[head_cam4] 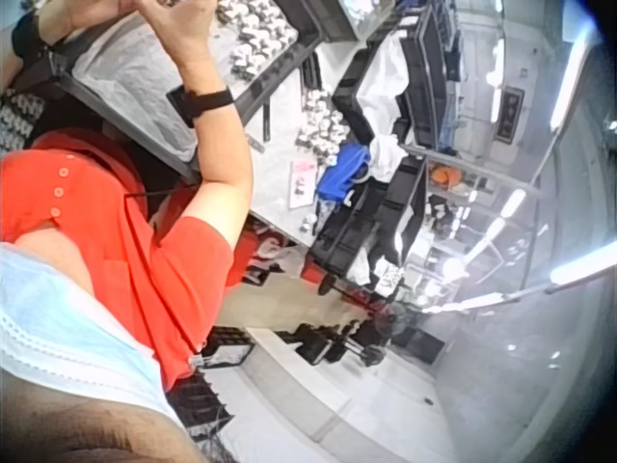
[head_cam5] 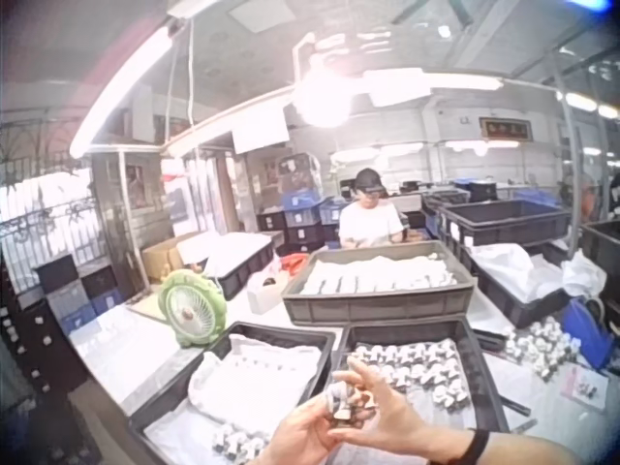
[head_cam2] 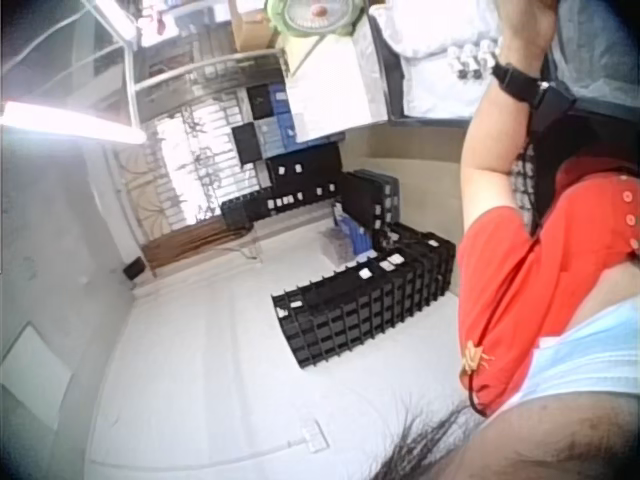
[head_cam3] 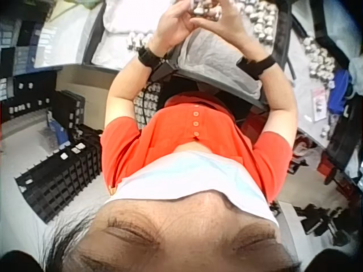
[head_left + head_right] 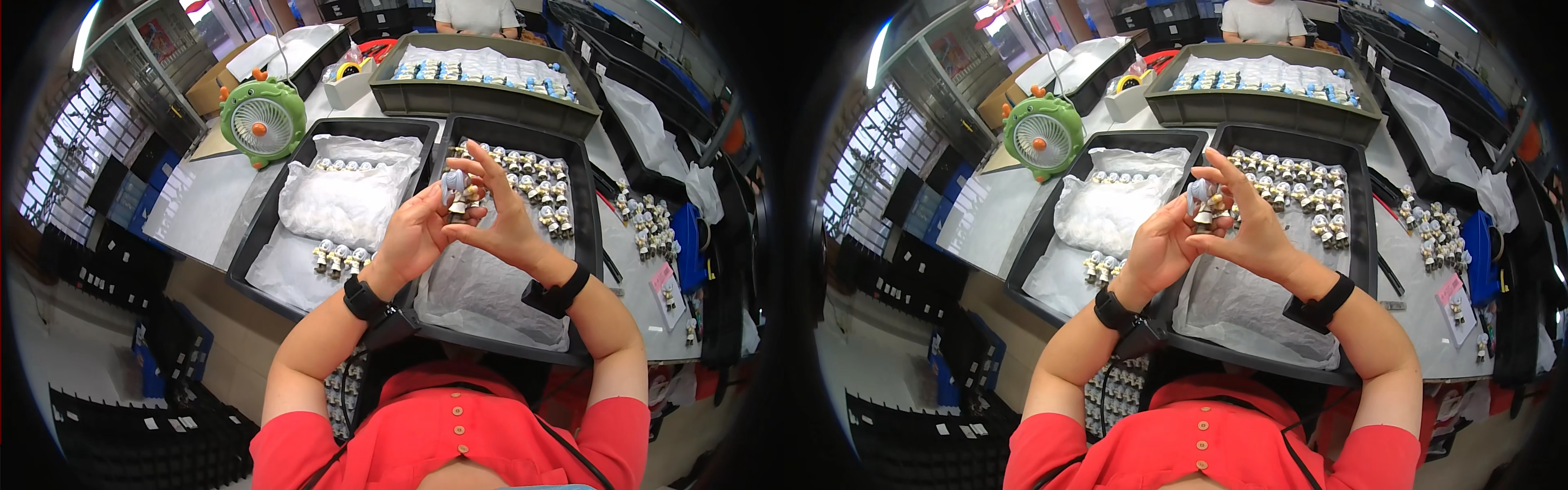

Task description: The person picks up small cylindrical components from a tray and assembles them by hand, twisting parts together. They place the assembled units into a second tray lined with white paper. The process is repeated continuously throughout the clip.

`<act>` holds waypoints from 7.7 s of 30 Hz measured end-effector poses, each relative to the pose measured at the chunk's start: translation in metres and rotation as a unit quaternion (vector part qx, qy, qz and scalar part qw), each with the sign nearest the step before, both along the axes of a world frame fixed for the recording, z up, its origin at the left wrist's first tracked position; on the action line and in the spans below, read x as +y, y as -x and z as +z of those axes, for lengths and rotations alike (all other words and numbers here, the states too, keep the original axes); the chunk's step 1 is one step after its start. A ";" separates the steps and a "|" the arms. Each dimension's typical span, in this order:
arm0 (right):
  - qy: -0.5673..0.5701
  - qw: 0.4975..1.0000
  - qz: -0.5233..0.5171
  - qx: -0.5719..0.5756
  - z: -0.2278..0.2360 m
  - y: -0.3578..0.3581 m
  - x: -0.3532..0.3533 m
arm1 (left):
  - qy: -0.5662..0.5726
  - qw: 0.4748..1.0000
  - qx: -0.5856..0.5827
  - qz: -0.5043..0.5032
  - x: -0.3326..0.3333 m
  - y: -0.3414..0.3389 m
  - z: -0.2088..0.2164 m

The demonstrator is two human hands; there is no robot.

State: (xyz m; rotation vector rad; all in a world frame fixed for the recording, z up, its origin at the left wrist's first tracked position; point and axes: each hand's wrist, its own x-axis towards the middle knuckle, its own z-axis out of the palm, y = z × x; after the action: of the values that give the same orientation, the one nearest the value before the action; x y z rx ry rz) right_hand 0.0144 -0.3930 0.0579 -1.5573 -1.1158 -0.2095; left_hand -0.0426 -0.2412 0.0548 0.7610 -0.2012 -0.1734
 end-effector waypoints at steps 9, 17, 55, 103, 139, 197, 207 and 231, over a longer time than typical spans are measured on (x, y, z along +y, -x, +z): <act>-0.034 0.999 0.030 0.004 -0.006 -0.001 0.006 | 0.036 0.999 0.028 -0.015 0.006 0.002 -0.002; -0.030 0.998 0.054 0.029 -0.008 -0.004 0.001 | 0.020 0.997 -0.037 -0.063 0.015 -0.004 -0.001; 0.258 0.915 -0.308 -0.023 -0.049 -0.110 -0.054 | -0.791 0.559 0.248 0.003 0.238 0.024 -0.036; 0.068 0.992 -0.037 -0.097 0.009 -0.007 -0.003 | -0.200 0.966 -0.110 0.124 0.000 0.008 0.007; 0.064 0.994 -0.035 -0.083 0.005 -0.009 -0.004 | -0.090 0.993 -0.068 0.046 0.004 0.005 0.005; 0.018 0.985 -0.071 -0.154 0.002 0.000 -0.002 | -0.122 0.988 -0.087 0.024 0.003 0.010 0.010; 0.027 0.986 -0.071 -0.149 0.002 0.001 -0.001 | -0.129 0.988 -0.082 0.025 0.003 0.010 0.010; 0.023 0.989 -0.046 -0.139 0.001 0.000 0.003 | -0.105 0.992 -0.066 0.016 0.002 0.007 0.003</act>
State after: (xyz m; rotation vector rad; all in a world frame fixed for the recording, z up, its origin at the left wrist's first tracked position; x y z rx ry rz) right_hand 0.0142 -0.3904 0.0588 -1.6573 -1.2713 -0.4781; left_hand -0.0499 -0.2390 0.0583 0.9859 -0.2998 -0.1141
